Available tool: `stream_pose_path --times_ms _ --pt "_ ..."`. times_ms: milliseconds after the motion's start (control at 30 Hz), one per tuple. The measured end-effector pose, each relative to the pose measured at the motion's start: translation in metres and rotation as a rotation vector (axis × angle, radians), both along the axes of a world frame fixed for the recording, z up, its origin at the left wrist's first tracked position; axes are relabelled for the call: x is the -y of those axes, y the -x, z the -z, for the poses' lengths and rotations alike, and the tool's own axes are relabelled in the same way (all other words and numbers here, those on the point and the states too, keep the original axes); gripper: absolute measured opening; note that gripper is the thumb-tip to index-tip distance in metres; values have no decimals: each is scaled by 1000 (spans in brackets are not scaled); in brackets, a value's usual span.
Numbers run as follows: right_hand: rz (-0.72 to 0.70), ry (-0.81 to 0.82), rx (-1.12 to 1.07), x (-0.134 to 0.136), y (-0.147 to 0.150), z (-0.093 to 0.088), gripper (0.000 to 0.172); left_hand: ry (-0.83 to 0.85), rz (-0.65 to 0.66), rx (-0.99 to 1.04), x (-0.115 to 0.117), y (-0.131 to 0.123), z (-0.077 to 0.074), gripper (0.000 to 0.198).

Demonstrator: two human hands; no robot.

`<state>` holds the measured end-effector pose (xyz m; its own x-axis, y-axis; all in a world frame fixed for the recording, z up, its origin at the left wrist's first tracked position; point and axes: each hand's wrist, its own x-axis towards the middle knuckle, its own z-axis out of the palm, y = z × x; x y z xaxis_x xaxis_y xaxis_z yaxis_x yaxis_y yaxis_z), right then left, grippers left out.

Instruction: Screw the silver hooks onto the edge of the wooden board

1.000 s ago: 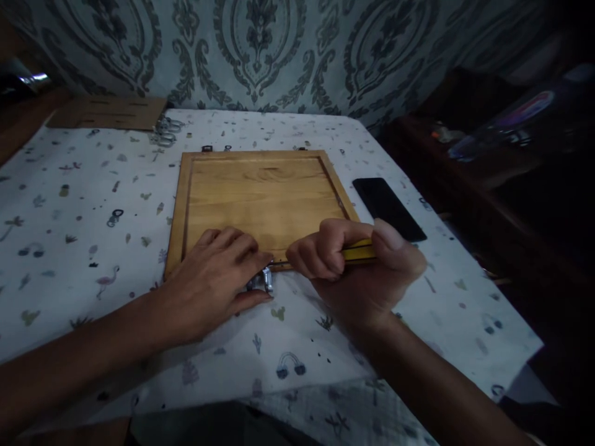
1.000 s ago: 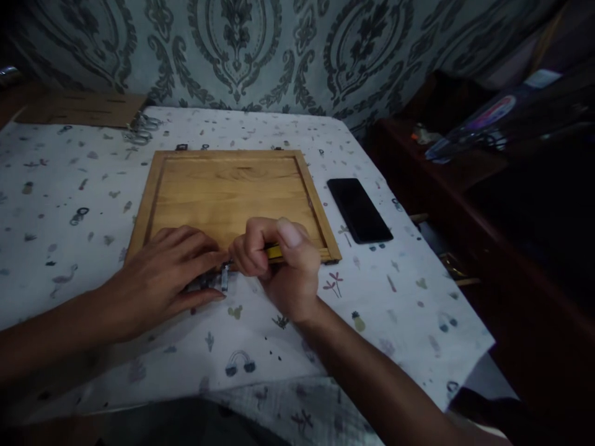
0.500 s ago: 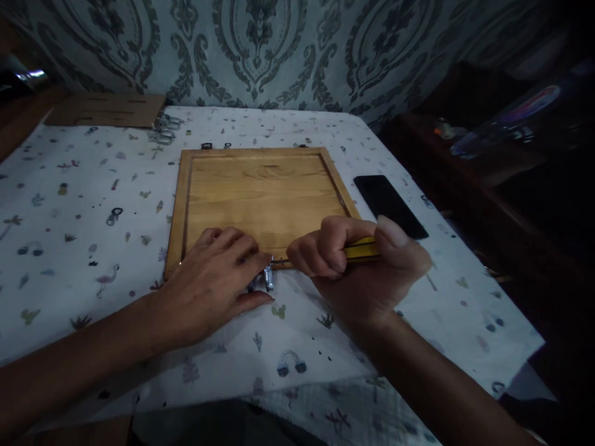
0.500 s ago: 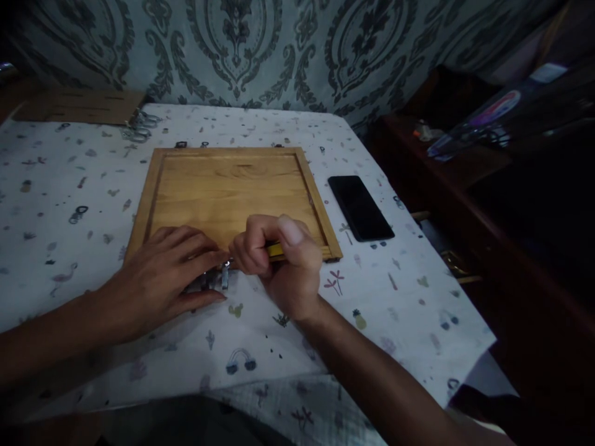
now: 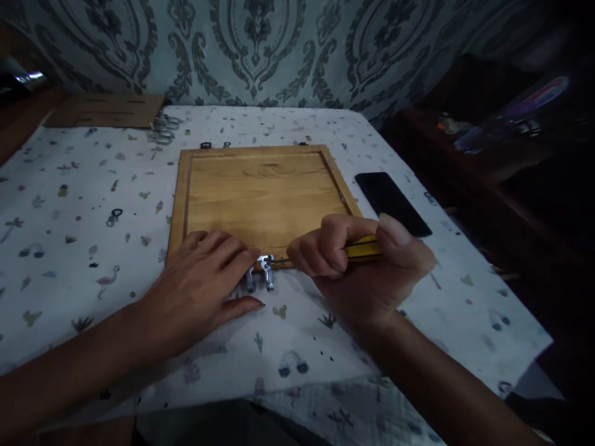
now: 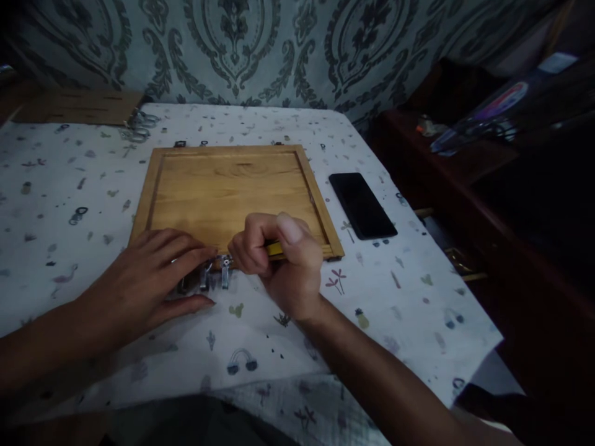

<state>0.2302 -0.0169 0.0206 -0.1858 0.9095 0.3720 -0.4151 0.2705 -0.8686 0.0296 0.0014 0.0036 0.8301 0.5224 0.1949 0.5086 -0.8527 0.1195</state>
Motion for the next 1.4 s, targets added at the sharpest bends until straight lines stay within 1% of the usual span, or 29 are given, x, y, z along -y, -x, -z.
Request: stream_pose_path --times_ms 200,433,533,633,733,933,1133,1400 --pt "-11 7 6 0 -2 0 57 18 -12 -29 0 3 5 45" --pt "-51 -29 20 -2 -3 1 55 77 -7 -54 -3 0 2 38" --pt "-34 -24 24 -1 -3 0 55 83 -15 -53 -3 -2 1 41" --pt "-18 -7 41 0 -3 0 55 80 -56 -52 0 -6 2 47" --pt "-13 32 48 0 -3 -1 55 56 -103 -24 2 -12 3 48" --pt "-11 37 31 0 -2 -1 56 67 -151 26 5 -17 5 37" --pt "-16 26 24 3 1 -2 49 48 -143 42 5 -18 5 38" --pt "1 6 -3 2 2 0 48 94 -140 36 4 -19 4 34"
